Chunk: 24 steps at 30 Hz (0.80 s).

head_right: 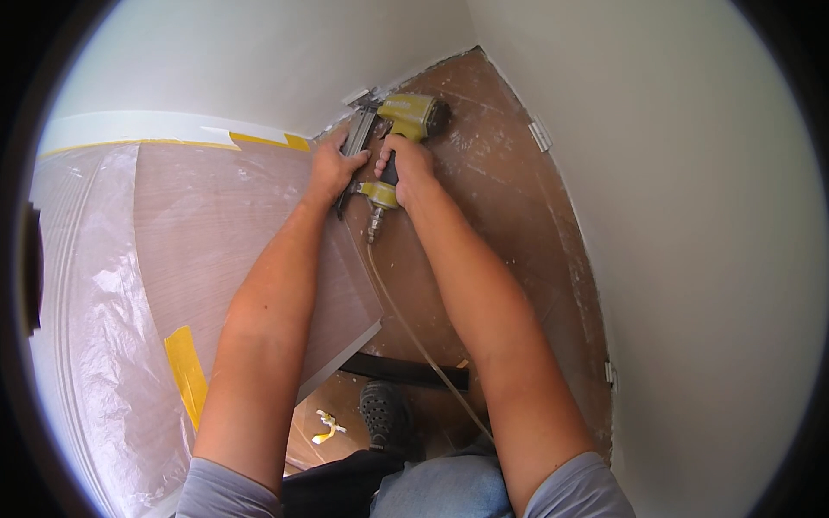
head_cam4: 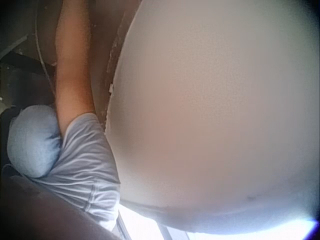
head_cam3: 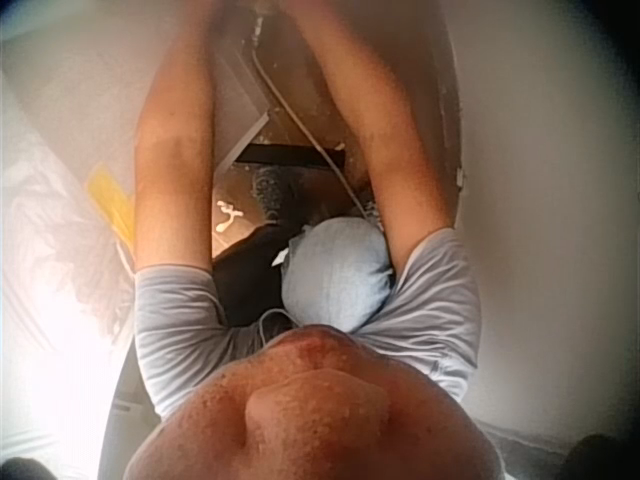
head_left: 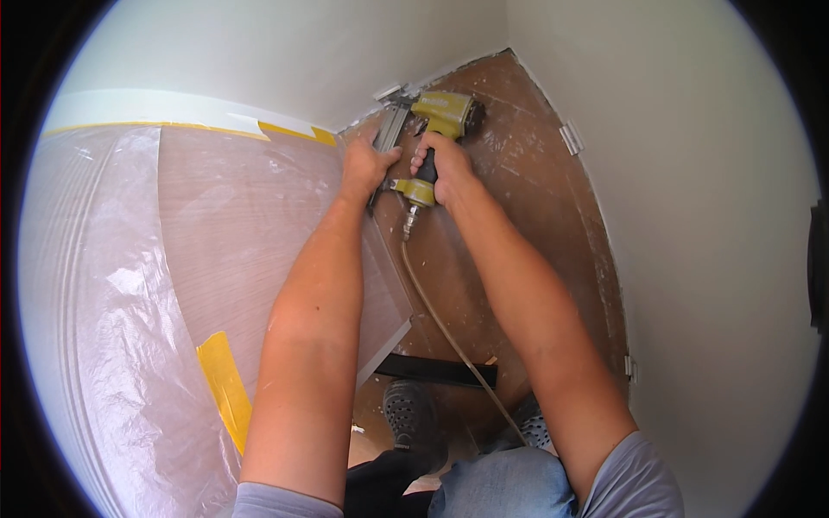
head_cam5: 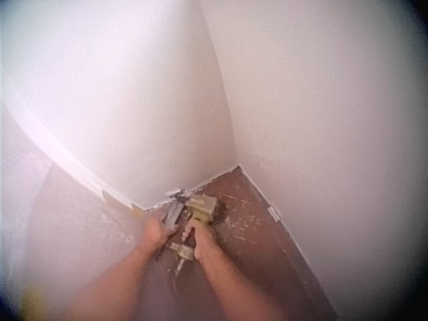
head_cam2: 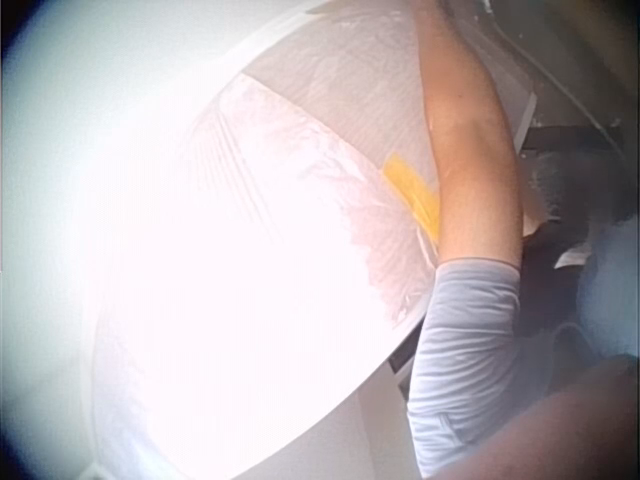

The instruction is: Measure, cut, and attach black baseboard trim to a wall using a nail gun and metal clips.

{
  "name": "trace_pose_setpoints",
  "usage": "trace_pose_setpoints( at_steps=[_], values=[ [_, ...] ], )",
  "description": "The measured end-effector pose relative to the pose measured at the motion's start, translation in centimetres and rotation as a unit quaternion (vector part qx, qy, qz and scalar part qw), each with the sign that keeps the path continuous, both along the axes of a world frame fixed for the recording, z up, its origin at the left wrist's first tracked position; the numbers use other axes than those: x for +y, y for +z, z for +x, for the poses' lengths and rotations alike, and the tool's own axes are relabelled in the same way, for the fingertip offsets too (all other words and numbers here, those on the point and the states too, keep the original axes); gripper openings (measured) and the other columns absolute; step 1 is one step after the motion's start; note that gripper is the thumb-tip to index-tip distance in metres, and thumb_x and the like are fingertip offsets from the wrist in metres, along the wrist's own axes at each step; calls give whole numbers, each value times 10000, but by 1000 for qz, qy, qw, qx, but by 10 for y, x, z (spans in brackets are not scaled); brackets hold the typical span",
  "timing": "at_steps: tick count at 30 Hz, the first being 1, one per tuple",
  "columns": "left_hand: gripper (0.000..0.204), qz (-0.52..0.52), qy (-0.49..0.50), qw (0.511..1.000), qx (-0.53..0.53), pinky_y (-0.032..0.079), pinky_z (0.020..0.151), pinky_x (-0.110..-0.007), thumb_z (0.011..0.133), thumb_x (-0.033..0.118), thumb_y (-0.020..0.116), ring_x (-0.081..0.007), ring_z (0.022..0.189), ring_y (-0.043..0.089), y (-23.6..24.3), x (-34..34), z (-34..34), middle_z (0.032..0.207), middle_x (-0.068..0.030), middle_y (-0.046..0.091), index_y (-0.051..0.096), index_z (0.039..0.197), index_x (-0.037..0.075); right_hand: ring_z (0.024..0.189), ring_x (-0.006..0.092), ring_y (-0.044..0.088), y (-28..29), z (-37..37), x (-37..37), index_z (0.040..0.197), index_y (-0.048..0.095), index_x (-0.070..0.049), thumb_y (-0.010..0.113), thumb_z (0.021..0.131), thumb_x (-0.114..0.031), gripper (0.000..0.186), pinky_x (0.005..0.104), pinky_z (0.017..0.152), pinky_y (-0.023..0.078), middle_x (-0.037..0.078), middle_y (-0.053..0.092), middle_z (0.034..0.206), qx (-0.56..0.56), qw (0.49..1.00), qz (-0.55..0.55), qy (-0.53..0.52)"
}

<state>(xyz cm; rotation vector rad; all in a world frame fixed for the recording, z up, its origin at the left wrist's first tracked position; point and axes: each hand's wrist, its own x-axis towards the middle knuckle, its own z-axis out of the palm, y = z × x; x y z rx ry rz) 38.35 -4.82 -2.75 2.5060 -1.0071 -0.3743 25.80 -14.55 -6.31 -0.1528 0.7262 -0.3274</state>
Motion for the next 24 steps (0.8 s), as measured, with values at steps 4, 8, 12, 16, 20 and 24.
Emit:
trace_pose_setpoints(
  at_steps=[4,8,12,16,20,24],
  values=[
    [590,-5,11,999,50,512,906,-416,750,267,811,-394,1023,676,-1,0,1,1076,-273,697,639,1246,-2,519,176,535,0,-1,0,693,538,-59,625,737,-47,98,325,492,471,63,526,612,-3,1000,-1,-5],
    [571,1,21,1000,18,512,897,-414,747,258,811,-387,1001,680,-2,4,0,1051,-259,705,647,1225,-7,520,174,531,7,-3,5,698,536,-60,620,741,-48,95,324,491,466,61,523,612,-3,1000,-1,-7],
    [562,7,29,998,61,513,892,-408,745,251,810,-381,996,683,5,0,-8,1047,-255,708,652,1220,-5,520,172,526,7,-5,3,706,534,-60,614,744,-41,91,322,493,464,58,521,612,2,1000,-5,-14],
    [554,-10,39,997,71,514,890,-399,743,241,808,-364,979,690,2,1,-2,1044,-249,711,658,1224,10,514,173,525,12,-4,4,708,534,-59,617,742,-39,91,323,489,463,59,521,612,-10,1000,5,-20],
    [552,-43,27,993,102,514,887,-394,744,232,805,-345,964,696,1,1,-1,1042,-244,714,658,1224,0,502,172,520,11,-2,3,710,536,-60,619,743,-39,92,322,479,455,58,521,611,1,1000,0,-22],
    [562,-64,6,995,80,516,892,-387,739,228,810,-341,969,697,-1,-2,2,1053,-242,715,657,1223,-14,501,172,520,8,-2,4,707,537,-59,621,747,-42,95,321,477,452,58,520,611,-5,999,9,-36]
  ],
)
